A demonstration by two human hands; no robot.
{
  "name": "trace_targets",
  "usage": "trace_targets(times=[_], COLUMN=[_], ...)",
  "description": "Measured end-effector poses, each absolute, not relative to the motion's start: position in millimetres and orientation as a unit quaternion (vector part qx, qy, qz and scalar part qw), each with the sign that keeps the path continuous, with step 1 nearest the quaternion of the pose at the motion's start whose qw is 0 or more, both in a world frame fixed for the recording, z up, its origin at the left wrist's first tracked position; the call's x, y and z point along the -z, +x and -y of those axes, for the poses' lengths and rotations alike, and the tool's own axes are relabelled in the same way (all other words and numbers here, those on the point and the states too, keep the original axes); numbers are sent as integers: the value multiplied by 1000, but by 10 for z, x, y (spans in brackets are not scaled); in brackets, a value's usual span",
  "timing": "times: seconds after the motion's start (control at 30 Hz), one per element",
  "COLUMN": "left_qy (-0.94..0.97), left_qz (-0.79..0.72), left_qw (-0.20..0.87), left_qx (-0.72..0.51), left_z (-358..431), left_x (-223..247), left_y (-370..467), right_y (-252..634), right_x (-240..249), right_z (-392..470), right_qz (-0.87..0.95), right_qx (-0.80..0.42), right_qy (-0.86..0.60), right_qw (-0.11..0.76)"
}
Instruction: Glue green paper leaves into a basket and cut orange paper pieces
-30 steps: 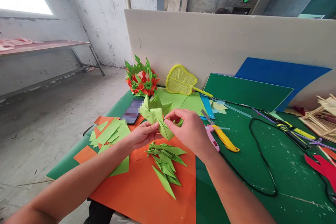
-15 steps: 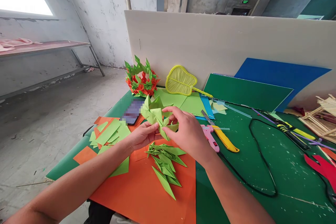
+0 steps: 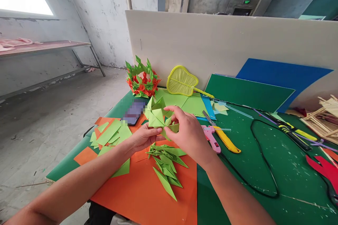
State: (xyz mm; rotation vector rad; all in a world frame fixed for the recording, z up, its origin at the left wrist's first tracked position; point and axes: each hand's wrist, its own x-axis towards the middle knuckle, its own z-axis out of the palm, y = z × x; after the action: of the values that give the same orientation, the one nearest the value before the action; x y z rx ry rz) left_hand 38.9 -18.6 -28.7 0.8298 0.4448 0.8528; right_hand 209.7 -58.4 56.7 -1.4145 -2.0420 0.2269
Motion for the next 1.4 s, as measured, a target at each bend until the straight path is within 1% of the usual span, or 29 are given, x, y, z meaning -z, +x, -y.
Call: trace_targets(times=[0.53, 1.07, 1.4], left_qy=[391, 419, 393], left_qz=[-250, -239, -246], left_qw=[789, 780, 790], left_qx=[-402, -399, -401], left_z=[226, 259, 246], left_x=[247, 203, 224], left_y=[412, 417, 437], right_y=[2091, 2059, 2067], right_x=[-525, -530, -533], right_z=[590, 630, 614], right_qz=[781, 788, 805], right_qx=[-67, -68, -21], right_qy=[-532, -525, -498], right_qw=[322, 315, 321])
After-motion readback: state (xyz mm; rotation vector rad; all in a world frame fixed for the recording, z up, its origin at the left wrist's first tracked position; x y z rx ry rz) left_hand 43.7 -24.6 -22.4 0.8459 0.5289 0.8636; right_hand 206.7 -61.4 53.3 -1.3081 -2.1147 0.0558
